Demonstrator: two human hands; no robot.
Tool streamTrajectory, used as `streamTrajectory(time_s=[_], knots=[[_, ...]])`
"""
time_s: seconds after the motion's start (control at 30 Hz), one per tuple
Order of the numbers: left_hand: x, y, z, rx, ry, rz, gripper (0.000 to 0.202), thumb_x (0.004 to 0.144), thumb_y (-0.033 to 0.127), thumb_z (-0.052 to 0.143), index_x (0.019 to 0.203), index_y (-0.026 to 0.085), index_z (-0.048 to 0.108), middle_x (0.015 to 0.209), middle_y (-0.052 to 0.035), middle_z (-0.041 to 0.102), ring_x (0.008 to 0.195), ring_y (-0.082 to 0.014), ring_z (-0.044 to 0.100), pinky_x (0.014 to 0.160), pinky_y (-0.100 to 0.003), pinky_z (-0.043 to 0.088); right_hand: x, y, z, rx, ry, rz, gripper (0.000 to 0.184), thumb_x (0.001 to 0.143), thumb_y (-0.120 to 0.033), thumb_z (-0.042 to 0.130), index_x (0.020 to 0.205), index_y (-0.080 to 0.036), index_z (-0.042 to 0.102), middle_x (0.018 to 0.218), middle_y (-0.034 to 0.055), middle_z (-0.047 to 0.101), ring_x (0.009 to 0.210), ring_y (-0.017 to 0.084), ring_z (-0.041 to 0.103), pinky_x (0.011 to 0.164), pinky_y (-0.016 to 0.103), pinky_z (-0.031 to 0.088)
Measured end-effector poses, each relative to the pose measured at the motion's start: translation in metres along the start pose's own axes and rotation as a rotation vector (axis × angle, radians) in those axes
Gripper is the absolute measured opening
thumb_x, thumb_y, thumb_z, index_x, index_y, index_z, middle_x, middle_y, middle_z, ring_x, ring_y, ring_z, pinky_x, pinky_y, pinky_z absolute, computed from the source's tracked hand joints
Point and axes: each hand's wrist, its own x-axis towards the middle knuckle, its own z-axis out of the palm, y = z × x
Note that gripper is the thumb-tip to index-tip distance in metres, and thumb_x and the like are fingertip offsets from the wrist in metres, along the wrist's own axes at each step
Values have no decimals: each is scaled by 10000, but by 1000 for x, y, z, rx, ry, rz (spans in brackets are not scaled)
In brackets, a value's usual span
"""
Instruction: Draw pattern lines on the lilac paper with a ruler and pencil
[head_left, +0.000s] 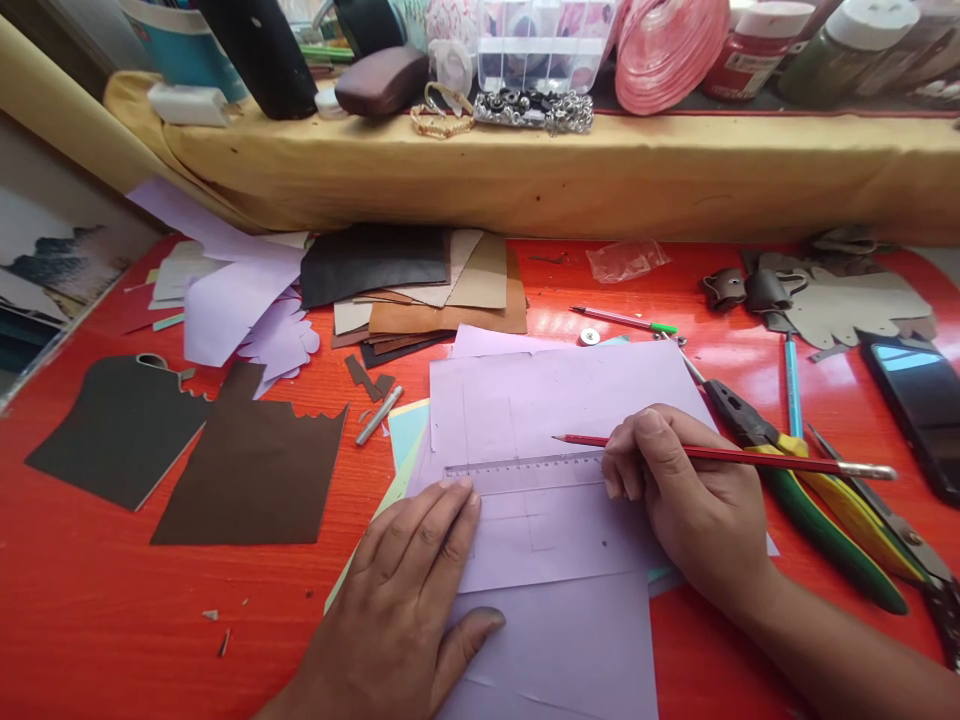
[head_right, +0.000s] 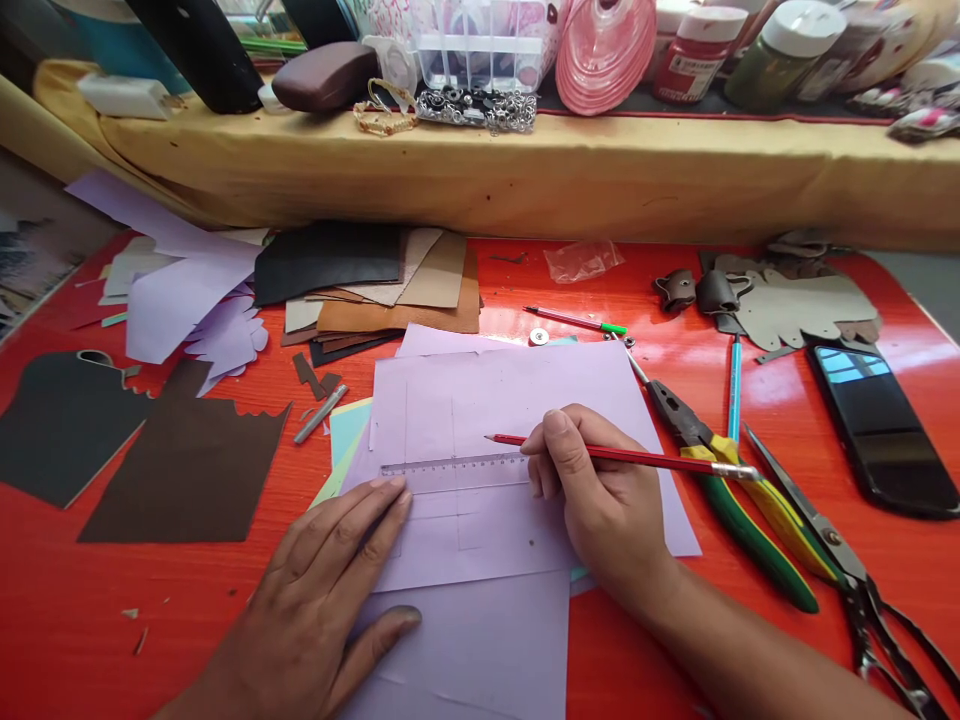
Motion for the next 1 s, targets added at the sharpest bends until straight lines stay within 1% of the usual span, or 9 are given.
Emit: streamTrajectory(time_s=[0.3,0.47,0.77,1.0], knots=[[1,0,0,8,15,11,605,1138,395,514,1636,54,503,1676,-167,541,1553,-317,437,1359,-446,181,1,-4,3,-135,-53,-6,519,1108,-553,658,728,-203,707,553,-18,546,511,132,578,527,256,509],[5,0,-3,37,19,20,581,1152,401,488,1615,50,524,1637,-162,581,1517,-310,455,1343,-432,173,0,-1,2,-136,-58,-9,503,1108,-554,656,751,-204,715,567,-18,552,516,135,581,533,264,502],[5,4,-2,54,29,-2,583,1163,412,462,1633,70,500,1641,-152,580,1513,-309,472,1312,-443,228,0,1,1,-135,-64,-7,516,1097,-591,655,758,-208,715,576,-21,554,515,140,572,548,283,491],[4,4,0,71,37,-17,586,1148,421,482,1634,95,505,1639,-142,590,1508,-311,496,1274,-449,322,0,2,1,-141,-61,-2,520,1093,-603,654,762,-207,719,566,-24,550,512,150,573,550,296,491]])
